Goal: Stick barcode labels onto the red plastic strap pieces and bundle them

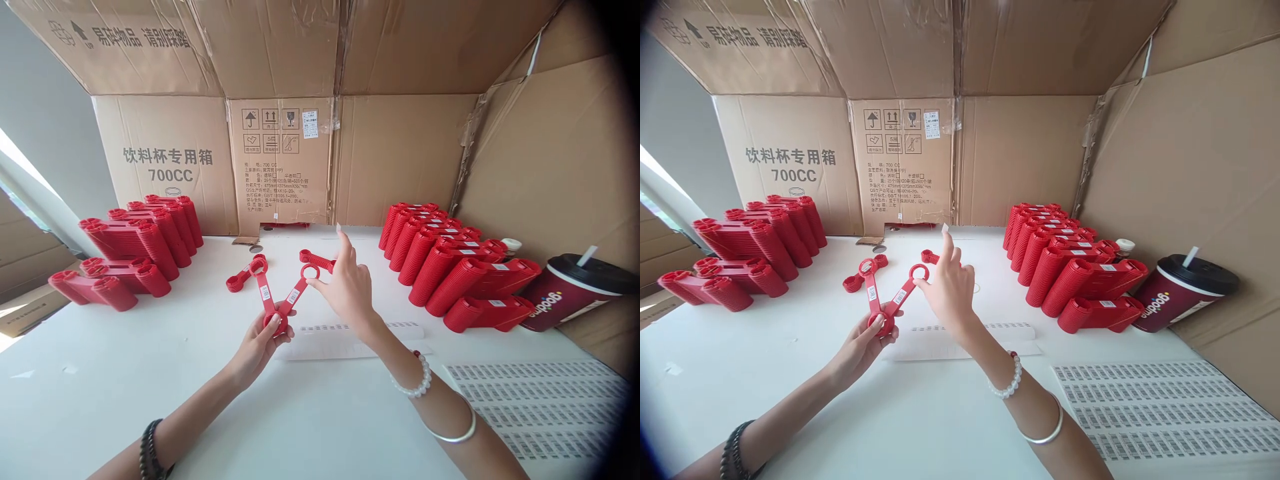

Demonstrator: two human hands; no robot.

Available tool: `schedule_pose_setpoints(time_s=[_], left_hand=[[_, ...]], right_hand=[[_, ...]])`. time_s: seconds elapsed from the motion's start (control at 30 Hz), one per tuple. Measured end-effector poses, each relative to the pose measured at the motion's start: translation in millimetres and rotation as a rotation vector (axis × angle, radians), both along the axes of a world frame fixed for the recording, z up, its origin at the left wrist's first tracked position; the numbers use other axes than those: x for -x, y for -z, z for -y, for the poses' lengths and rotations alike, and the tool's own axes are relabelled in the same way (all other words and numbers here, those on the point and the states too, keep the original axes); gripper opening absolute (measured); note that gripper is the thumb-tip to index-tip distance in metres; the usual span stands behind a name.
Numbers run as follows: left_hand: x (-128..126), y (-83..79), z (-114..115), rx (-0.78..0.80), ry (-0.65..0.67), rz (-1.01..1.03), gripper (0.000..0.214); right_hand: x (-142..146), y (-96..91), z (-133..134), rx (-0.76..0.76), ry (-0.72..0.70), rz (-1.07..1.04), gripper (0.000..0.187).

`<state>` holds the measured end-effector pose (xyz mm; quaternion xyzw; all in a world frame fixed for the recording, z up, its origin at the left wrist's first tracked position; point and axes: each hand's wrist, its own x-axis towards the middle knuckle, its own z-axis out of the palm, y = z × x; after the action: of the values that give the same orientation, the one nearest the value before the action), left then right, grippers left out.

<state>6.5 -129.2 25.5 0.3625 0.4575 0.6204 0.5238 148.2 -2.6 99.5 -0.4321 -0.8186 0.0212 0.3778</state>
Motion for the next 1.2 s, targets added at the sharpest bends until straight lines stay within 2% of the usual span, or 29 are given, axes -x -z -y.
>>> schedule_pose_setpoints(time_s=[0.1, 0.3, 0.7, 0.93, 1.0, 1.07, 1.13, 1.2], left_hand=[[0.1, -2.0, 0.3, -0.009, 0.013, 0.006, 0.029], [0.0, -3.5, 1.3, -0.022, 0.056, -0.020, 0.030], [-0.6, -5.8, 4.8, -0.036, 0.063, -0.158, 0.031], [-5.5, -12.6, 10.9, -0.041, 0.219, -0.416, 0.033], [-5.1, -11.8, 10.3, -0.038, 0.223, -0.392, 0.033], [-3.7, -8.9, 8.6, -0.031, 0.189, -0.331, 0.032], [-2.4, -5.3, 6.6, -0.027, 0.136, -0.256, 0.031], [-1.7, -2.5, 5.0, -0.031, 0.092, -0.175, 0.031]], right_hand=[[-0.9, -0.5, -1.7, 0.037, -0.049, -0.050, 0.092], [0.8, -1.3, 8.6, -0.016, -0.175, -0.088, 0.080], [-5.1, -13.3, 15.8, -0.075, -0.111, -0.037, 0.074], [-6.4, -18.0, 23.2, -0.104, -0.119, -0.005, 0.069], [-9.6, -22.4, 25.5, -0.059, -0.165, -0.066, 0.068], [-14.6, -28.3, 28.1, 0.054, -0.229, -0.185, 0.059], [-19.6, -33.4, 30.4, 0.233, -0.309, -0.252, 0.038], [-22.1, -35.4, 31.6, 0.414, -0.392, -0.203, 0.016]])
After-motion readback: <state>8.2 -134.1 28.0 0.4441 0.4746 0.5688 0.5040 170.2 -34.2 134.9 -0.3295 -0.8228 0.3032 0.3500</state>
